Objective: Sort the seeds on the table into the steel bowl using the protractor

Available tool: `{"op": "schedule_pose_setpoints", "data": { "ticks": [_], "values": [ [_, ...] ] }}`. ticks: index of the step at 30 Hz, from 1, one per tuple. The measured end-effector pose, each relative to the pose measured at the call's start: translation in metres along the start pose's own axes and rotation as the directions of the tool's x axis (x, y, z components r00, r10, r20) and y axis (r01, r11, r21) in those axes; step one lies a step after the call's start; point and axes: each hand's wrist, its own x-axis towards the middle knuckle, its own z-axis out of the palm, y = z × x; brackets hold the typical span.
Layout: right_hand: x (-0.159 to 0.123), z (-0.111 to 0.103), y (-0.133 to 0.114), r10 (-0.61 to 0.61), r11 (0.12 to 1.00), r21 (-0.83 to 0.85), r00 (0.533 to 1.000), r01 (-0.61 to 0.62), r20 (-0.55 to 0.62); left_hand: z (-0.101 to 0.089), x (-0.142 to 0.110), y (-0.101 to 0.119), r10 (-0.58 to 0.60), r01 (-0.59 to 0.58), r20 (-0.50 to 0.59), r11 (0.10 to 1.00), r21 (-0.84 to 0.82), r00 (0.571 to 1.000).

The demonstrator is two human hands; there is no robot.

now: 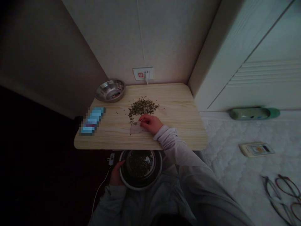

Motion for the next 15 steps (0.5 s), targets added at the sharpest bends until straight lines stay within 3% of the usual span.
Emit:
{"op": "schedule_pose_setpoints", "data": {
  "ticks": [5,15],
  "values": [
    [-0.002,0.002,-0.001,-0.010,1.000,-0.002,1.000,0.010,0.018,-0.004,0.004,0.000,-0.025,0.025,0.014,1.000,-0.012,1.000],
    [-0.013,0.005,-0.014,-0.093,0.989,-0.099,0.981,0.111,0.170,-0.002,0.002,0.002,-0.007,0.007,-0.002,1.000,-0.013,1.000]
  ]
}}
